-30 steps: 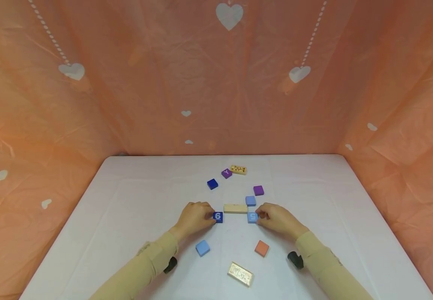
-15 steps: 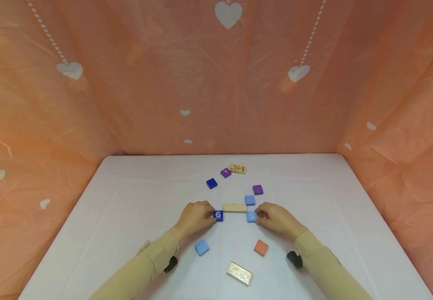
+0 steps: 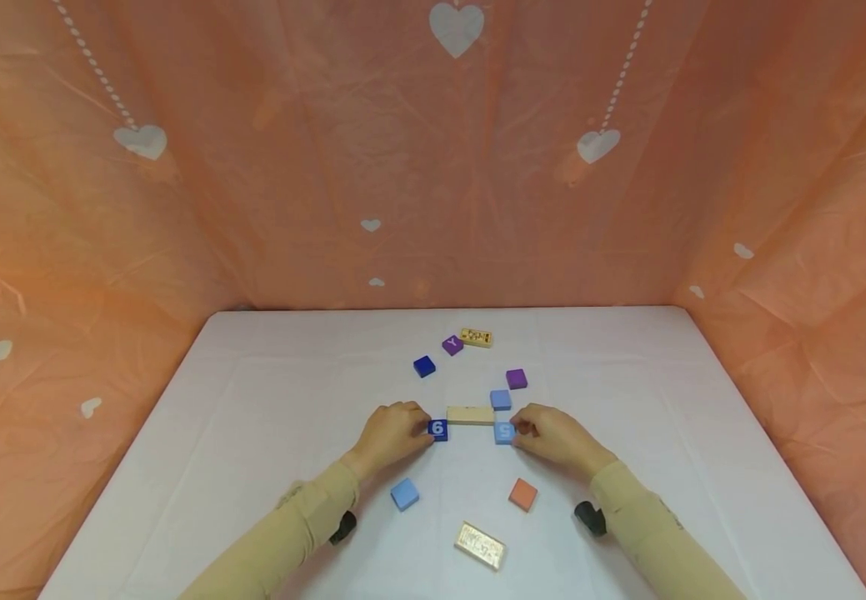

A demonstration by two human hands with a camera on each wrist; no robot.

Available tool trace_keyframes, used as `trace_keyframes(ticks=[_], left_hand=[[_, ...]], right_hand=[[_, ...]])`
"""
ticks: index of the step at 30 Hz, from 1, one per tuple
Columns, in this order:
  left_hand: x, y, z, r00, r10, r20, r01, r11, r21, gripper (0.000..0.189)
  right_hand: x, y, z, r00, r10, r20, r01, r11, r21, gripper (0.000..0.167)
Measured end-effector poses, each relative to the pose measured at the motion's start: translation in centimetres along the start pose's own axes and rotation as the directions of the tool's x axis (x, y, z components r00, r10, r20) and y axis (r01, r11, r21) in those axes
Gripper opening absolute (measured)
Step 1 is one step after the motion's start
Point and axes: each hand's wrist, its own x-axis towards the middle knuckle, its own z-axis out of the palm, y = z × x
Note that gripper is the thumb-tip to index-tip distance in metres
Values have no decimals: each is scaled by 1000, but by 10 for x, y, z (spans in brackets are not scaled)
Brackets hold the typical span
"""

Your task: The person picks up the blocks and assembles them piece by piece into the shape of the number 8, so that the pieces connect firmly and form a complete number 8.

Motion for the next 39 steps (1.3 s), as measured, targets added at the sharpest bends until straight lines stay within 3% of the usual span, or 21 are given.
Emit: trace_keyframes(ticks=[10,20,39], left_hand=[[0,0,1,1000,7,13,-7,1000,9,28],[-5,0,-2,998,-25,53,27,999,-35,37],[-46,-2,-10,998,-54,24,54,999,-2,33]], right_hand=[[1,2,1,1000,14,8,-14,1000,11,23],[0,2,0,1000,-8,1,8,1000,7,24],[0,0,-1,1000,7,7,-7,1000,6,23]])
